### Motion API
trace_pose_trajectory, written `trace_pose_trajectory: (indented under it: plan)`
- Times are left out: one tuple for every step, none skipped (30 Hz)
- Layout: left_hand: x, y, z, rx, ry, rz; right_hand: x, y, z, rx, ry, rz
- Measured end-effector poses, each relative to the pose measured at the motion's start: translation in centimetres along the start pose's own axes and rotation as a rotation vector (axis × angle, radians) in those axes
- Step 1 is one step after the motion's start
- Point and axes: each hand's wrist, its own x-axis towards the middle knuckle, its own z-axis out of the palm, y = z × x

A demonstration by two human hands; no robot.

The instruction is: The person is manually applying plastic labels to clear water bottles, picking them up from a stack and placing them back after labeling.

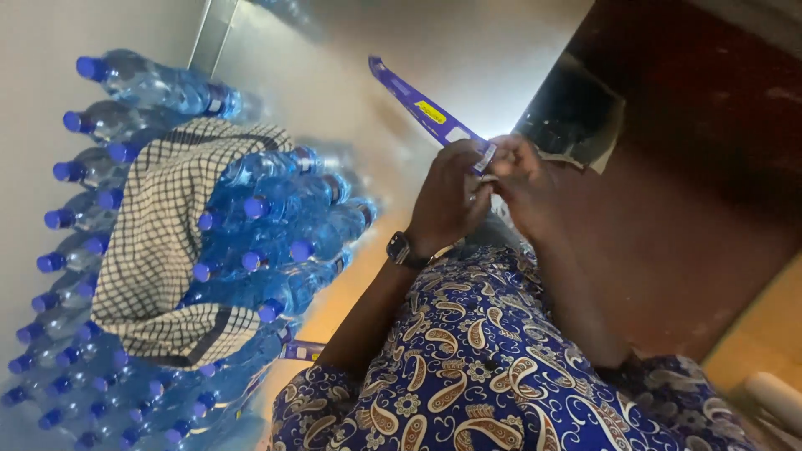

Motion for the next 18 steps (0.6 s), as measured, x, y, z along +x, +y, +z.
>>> trace_pose_trajectory:
  plan:
    - [0.4, -0.7, 1.0, -0.029, 0.001, 0.026, 1.1, -0.7, 0.8, -0.028, 0.016, -0.07]
    - [0.8, -1.4, 1.7, -0.057, 0.002, 0.052, 2.2, -1.4, 1.9, -0.055, 0.032, -0.14]
    - [1.8, -1.4, 1.5, -0.05, 0.022, 0.056, 2.9, -2.0, 1.7, -0.063, 0.013, -0.147]
    - [2.7, -1.5, 1.2, -0.104, 0.073, 0.055, 3.6, -2.5, 1.7, -0.103, 0.117, -0.22]
    - [3.6, -1.6, 0.7, -0.152, 0.13, 0.051, 4.6, -3.0, 1.8, -0.139, 0.213, -0.289]
    - [5.0, -4.8, 0.8, -0.138, 0.156, 0.053, 5.3, -4.0, 0.7, -0.145, 0.185, -0.295]
    - [6.2, -7.8, 0.9, -0.075, 0.281, 0.061, 5.8, -5.0, -0.6, -0.417, 0.306, -0.428]
    - [7.5, -11.0, 0.9, -0.011, 0.406, 0.069, 6.5, -6.0, -1.9, -0.687, 0.425, -0.566]
    - [9.5, -14.9, -0.5, -0.002, 0.426, 0.062, 6.1, -7.5, -1.0, -0.692, 0.402, -0.569]
    - [11.4, -18.9, -2.0, -0.011, 0.615, -0.164, 5.8, -9.0, -0.3, -0.569, 0.453, -0.427]
    - [13.3, -22.9, -3.4, -0.028, 0.795, -0.388, 5.3, -10.4, 0.4, -0.446, 0.509, -0.282]
    - [11.9, -29.3, -6.0, -0.026, 0.808, -0.392, 5.0, -10.7, -0.8, -0.453, 0.497, -0.283]
    - [13.6, -35.2, -7.8, 0.191, 0.941, -0.421, 4.5, -11.2, -2.2, -0.613, 0.481, -0.265]
    - [17.9, -40.6, -9.1, 0.414, 1.066, -0.448, 3.9, -11.7, -3.7, -0.773, 0.462, -0.245]
    - [19.3, -44.3, -11.3, 0.405, 1.062, -0.448, 3.6, -11.9, -4.0, -0.776, 0.472, -0.246]
    - [20.7, -48.0, -13.4, 0.555, 0.991, -0.644, 3.1, -12.2, -4.4, -0.771, 0.417, -0.305]
    - [23.2, -51.6, -15.2, 0.698, 0.895, -0.815, 2.1, -12.1, -4.6, -0.754, 0.385, -0.37]
    - [23.3, -52.2, -17.2, 0.685, 0.877, -0.793, 1.9, -11.3, -5.4, -0.748, 0.416, -0.376]
